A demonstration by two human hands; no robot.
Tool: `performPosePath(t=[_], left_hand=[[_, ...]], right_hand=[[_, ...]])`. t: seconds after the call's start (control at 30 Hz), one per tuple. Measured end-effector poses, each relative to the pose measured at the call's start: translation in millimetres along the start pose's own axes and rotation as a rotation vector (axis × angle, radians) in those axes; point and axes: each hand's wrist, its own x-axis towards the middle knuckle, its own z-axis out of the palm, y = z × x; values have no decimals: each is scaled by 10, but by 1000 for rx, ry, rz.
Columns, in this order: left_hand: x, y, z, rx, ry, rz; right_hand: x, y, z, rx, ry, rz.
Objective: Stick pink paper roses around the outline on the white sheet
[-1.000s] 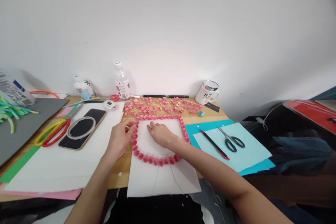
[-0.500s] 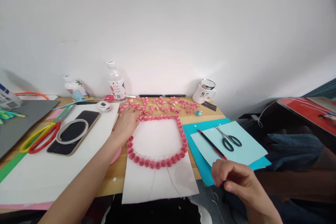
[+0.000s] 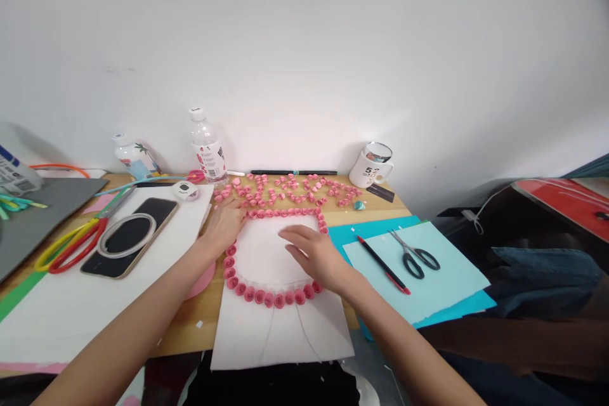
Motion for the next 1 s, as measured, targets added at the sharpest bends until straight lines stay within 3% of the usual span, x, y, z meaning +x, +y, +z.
performPosePath(t=[0.17, 0.33, 0.77, 0.9, 1.0], left_hand=[[-9, -31, 65, -39, 18, -19], [-14, -69, 124, -47, 32, -42], [-12, -5, 85, 6, 6, -39], [-24, -1, 72, 9, 17, -59], [-78, 19, 72, 10, 43, -73]], right_hand=[[648, 232, 527, -389, -200, -181], [759, 291, 710, -524, -240, -208], [737, 240, 756, -521, -248, -151], [747, 238, 624, -506, -238, -149], [632, 326, 433, -477, -171, -63]])
